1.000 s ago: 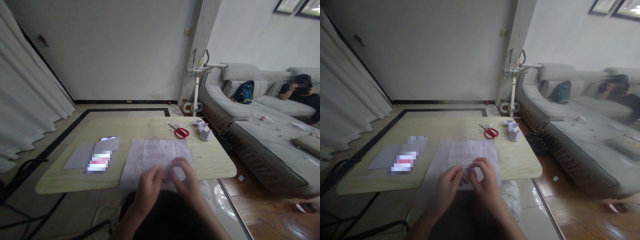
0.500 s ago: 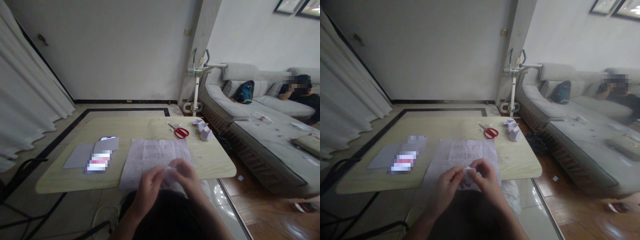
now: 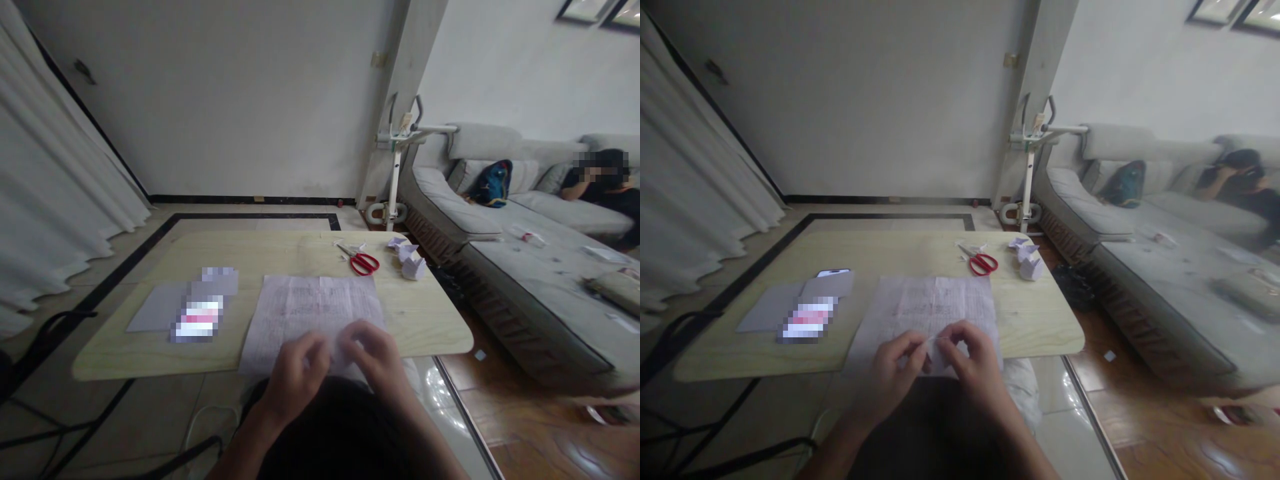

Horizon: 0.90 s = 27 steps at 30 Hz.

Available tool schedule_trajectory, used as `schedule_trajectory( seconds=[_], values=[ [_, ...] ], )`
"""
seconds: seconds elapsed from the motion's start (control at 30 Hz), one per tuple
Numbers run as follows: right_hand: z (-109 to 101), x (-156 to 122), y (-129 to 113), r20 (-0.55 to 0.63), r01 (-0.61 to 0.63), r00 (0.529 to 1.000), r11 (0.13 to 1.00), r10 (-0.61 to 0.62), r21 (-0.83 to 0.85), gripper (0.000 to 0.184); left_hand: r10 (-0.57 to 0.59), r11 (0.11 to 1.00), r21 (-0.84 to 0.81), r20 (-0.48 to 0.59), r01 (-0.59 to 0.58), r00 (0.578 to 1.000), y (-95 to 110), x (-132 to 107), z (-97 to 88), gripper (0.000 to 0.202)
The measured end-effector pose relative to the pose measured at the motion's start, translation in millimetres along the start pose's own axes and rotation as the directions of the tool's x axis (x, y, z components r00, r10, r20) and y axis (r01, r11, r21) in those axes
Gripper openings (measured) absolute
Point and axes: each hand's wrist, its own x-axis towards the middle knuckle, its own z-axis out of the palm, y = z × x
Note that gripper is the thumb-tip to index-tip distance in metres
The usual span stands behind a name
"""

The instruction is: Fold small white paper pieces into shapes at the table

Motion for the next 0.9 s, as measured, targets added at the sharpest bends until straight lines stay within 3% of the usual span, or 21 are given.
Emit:
schedule_trajectory(
  seconds=[0.53, 0.9],
  values=[
    [1.7, -3.8, -8.5, 0.023, -0.044, 0.999, 0.999, 0.044, 0.002, 0.012, 0.037, 0.993, 0.114, 0.016, -0.039, 0.999, 3.0, -0.8, -3.9, 0.025],
    [6.4, -4.2, -0.5, 0.037, 0.170, 0.985, 0.983, -0.168, -0.067, 0.002, 0.047, 0.964, 0.262, -0.039, -0.035, 0.998, -0.7, 0.7, -3.0, 0.024]
  ],
)
